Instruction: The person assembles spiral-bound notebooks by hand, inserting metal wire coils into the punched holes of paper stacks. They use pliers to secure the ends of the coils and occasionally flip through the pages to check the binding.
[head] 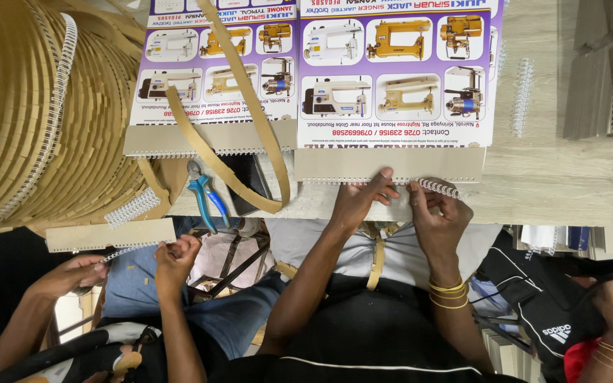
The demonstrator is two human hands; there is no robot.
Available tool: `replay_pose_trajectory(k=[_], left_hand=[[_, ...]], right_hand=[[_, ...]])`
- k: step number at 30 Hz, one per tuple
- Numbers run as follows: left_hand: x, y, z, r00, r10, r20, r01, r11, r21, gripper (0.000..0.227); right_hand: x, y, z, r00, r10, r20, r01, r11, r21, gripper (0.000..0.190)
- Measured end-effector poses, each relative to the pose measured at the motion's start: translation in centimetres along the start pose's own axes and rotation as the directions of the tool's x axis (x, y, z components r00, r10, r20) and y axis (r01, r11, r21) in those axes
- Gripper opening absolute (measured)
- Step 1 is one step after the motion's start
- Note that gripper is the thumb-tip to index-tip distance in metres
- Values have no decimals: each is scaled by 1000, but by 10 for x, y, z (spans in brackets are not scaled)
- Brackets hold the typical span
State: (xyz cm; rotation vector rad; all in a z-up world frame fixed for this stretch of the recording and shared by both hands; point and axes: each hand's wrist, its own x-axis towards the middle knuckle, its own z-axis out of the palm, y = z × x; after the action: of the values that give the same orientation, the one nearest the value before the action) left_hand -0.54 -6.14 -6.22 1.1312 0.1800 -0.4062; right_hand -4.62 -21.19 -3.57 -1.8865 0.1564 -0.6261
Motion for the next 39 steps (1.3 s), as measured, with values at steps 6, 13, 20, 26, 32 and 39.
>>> replay_pose_trajectory(k=[6,13,20,26,32,39], left_hand=[[-7,14,9,999,22,-36,-19,996,83,31],[-9,-7,-4,996,-29,-87,36,996,80,31],[3,-34,-13,995,-24,-93,39,986,162,38],[-7,-27,-16,998,-18,-59,31,971,235,30],[-8,-24,-14,994,-19,-110,42,978,202,37],[-10,2,-4,996,2,-86,13,985,174,36]], right_hand=[[6,-17,1,998,-54,-16,51,984,-173,27],[15,-36,-3,894,394,212,-430,887,167,37],[-7,45,14,875,417,245,-469,609,639,22],[-6,55,17,856,461,232,-491,588,644,17],[4,55,-6,898,388,208,-428,660,617,26],[22,78,-54,880,458,128,-429,647,630,17]])
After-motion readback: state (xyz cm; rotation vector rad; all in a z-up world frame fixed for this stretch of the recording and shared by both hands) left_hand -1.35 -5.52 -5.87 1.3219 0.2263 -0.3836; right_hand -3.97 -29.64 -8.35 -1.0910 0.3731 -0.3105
